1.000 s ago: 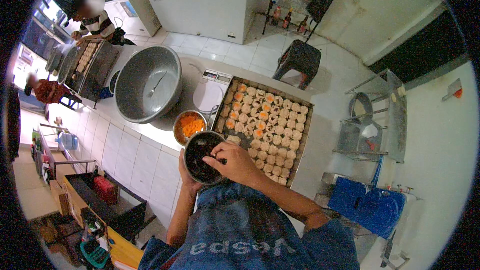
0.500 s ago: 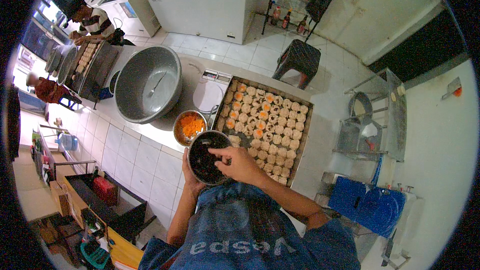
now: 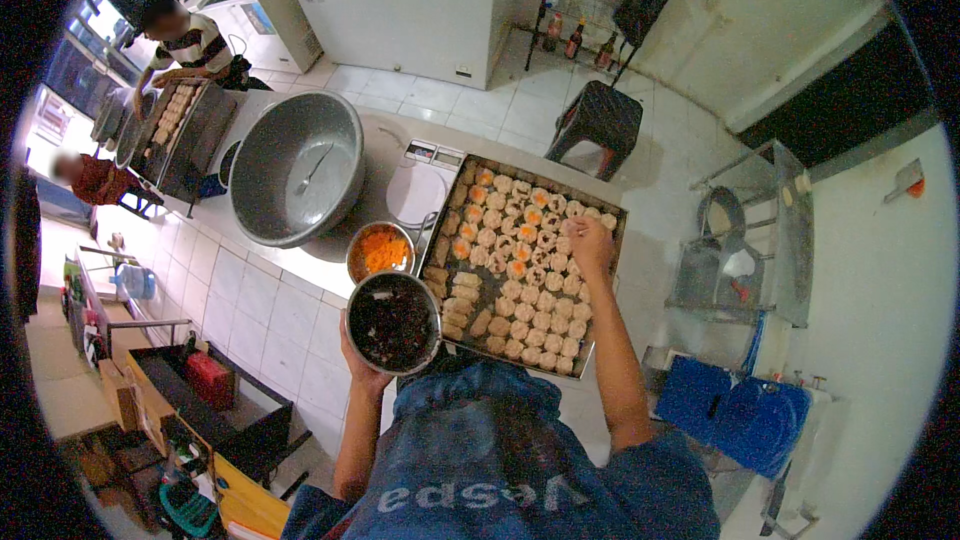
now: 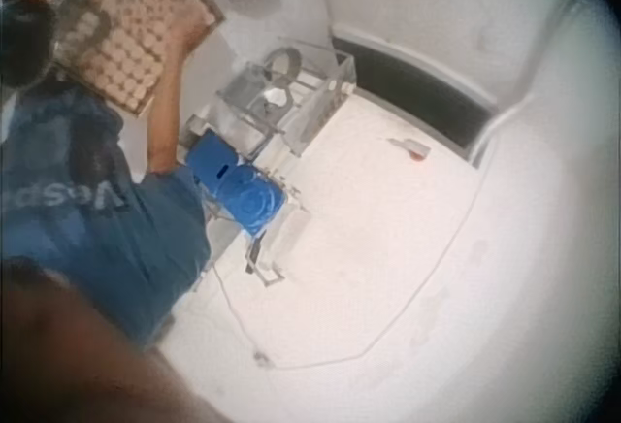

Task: The person places small dark and orange toppings onto rows of pre-formed sushi rolls arranged on a metal tray. They repeatedly pick toppings from two bowls and place them on individual rolls, then occasionally rub their hands together.

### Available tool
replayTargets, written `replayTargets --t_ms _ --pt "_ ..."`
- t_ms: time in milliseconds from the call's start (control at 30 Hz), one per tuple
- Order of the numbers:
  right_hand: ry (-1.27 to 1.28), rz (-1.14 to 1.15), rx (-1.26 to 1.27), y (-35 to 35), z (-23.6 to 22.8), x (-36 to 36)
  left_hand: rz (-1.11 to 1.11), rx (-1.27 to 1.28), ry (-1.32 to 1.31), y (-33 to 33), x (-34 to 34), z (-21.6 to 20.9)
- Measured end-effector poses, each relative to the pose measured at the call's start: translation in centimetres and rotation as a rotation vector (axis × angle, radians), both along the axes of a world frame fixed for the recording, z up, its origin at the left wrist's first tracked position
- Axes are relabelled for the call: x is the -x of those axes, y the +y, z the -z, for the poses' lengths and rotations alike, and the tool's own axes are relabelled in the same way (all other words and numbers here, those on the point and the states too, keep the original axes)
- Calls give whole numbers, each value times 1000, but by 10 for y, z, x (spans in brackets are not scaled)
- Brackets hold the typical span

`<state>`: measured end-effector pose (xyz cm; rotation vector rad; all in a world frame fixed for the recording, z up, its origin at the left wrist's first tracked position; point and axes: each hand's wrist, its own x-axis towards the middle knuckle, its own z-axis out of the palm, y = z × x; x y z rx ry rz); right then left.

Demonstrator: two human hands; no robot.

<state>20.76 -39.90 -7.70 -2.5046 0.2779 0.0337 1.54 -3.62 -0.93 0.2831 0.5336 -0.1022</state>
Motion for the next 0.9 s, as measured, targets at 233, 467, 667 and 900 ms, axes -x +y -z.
replayTargets --t_ms 233,467,667,900 --pt "-139 -44 302 -35 66 -35 -9 -39 -17 11 8 11" --pt "-141 -153 456 -31 68 -46 -45 -64 -22 9 9 4" --pt "-114 -118 392 -37 69 -47 -47 -69 -42 10 9 9" --pt "-132 -50 222 -42 61 -32 -43 -63 -18 7 6 10"
